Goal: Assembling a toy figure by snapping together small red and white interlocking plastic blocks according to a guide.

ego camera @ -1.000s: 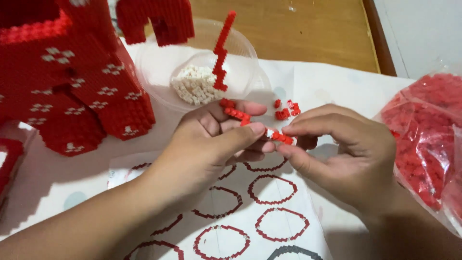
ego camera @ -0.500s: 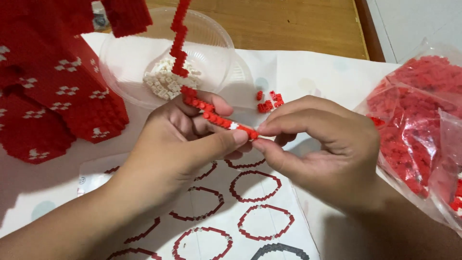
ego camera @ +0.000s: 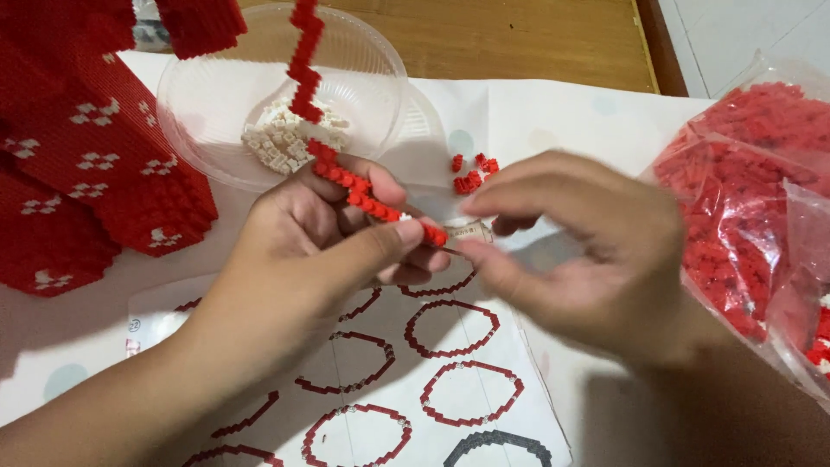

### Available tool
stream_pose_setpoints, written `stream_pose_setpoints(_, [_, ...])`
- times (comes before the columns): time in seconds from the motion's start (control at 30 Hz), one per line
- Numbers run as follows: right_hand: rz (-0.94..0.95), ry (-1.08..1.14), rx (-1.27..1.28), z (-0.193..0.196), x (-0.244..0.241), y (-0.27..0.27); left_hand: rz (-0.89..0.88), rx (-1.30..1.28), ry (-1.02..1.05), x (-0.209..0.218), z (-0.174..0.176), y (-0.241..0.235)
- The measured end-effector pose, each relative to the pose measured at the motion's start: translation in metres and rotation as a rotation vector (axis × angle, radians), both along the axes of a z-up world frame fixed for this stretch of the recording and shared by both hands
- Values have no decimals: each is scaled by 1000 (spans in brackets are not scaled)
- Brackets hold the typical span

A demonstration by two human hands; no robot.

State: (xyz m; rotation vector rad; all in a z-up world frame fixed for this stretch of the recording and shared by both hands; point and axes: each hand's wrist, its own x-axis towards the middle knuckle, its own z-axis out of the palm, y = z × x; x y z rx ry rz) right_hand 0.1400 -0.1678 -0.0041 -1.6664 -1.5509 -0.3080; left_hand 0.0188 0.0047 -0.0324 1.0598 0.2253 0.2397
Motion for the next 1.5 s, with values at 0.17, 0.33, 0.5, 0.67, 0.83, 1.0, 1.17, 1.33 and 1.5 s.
stream_pose_setpoints(0.17, [-331, 173, 90, -5, 20, -10, 87, -36, 142, 3, 10, 1])
stream_pose_setpoints(0.33, [-643, 306, -117, 4, 33, -2, 219, -237, 215, 9, 29, 1])
stream_pose_setpoints(0.5, [-816, 390, -867, 4, 35, 10, 223, -208, 198, 9, 23, 3])
stream_pose_setpoints(0.67, [-818, 508, -892, 11, 23, 14, 245, -217, 303, 8, 45, -2])
stream_pose_setpoints(0.83, [-669, 449, -883, -5, 32, 7, 196, -231, 230, 8, 34, 1])
stream_pose_setpoints(1.0, [-810, 607, -862, 14, 16, 17, 147, -227, 284, 7, 31, -1])
stream_pose_setpoints(1.17, [-657, 696, -422, 12, 6, 11, 107, -230, 308, 7, 31, -3])
stream_pose_setpoints(1.33, [-269, 556, -91, 5, -5, 3, 56, -247, 224, 5, 23, -3])
stream_pose_setpoints(1.5, [-60, 234, -15, -2, -5, 0, -3, -195, 98, 2, 16, -3])
